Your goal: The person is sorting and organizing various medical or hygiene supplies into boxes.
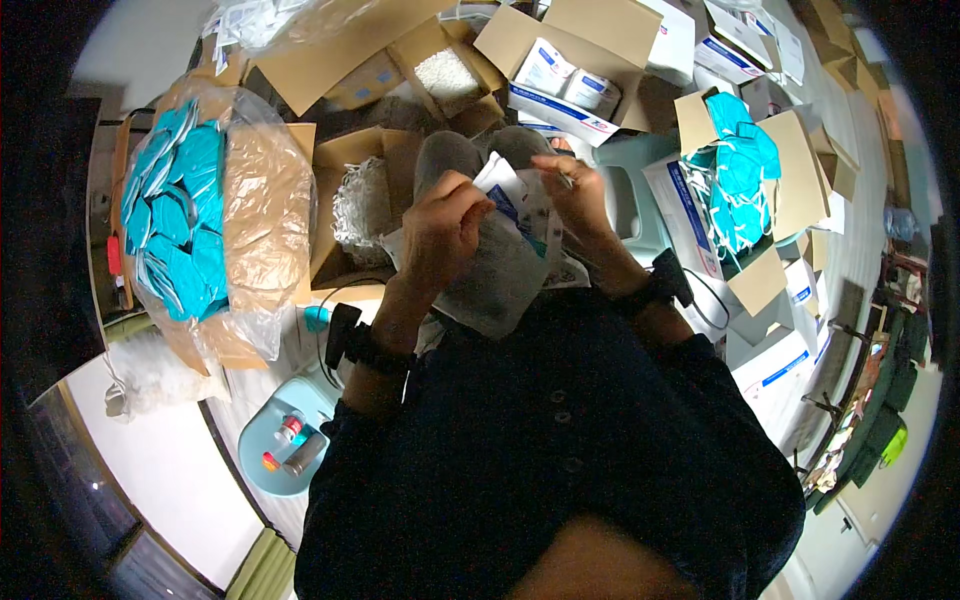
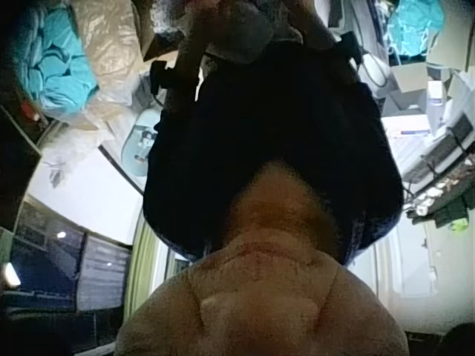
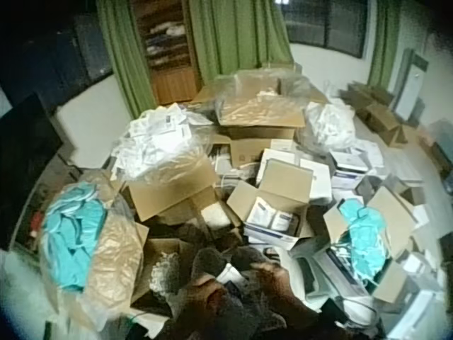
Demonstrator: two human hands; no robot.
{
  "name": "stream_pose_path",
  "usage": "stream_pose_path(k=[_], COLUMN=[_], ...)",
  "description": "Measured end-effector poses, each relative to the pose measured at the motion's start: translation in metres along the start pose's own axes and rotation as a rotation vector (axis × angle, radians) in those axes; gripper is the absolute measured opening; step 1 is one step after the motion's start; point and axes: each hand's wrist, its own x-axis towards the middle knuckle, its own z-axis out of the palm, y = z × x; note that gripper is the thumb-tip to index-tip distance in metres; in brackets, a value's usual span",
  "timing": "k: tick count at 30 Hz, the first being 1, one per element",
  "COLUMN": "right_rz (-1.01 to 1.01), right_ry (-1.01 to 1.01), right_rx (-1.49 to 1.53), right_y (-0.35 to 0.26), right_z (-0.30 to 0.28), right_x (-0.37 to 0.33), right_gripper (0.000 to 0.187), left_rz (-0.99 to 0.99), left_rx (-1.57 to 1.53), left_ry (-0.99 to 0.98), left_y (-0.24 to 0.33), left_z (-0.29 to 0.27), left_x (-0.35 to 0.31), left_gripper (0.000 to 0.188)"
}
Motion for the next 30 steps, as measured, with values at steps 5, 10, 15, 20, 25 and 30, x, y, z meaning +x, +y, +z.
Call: stream_pose_path(k=[5, 10, 15, 20, 25, 30], right_rz=[-0.121, -0.133, -0.003, -0.129, -0.074, -0.308], right_ry=[-0.132, -0.069, -0.217, -0.240, -0.169, -0.144], right_rx=[0.290, 0.172, 0.338, 0.170, 0.137, 0.009], right_y=[-0.055, -0.055, -0.040, -0.037, -0.018, -0.045], right_z=[-0.002, 0.010, 0.009, 0.004, 0.008, 0.011], right_x=[0.002, -0.004, -0.005, -0.007, -0.011, -0.017], right_gripper=[0.016, 0.012, 0.006, 0.006, 0.008, 0.012], left_rz=[0.000, -0.076, -0.066, -0.087, -0.107, -0.196], left_rx=[0.016, 0.011, 0.025, -0.013, -0.010, -0.052], left_ry=[-0.007, -0.027, -0.028, 0.006, -0.026, -0.093], left_y=[0.003, 0.010, 0.009, 0.004, -0.004, -0.003], left_z=[0.009, 0.005, 0.004, 0.009, 0.010, 0.002], left_x=[0.001, 0.003, 0.000, -0.004, -0.005, -0.001], left_gripper=[0.008, 0.006, 0.005, 0.007, 0.017, 0.022])
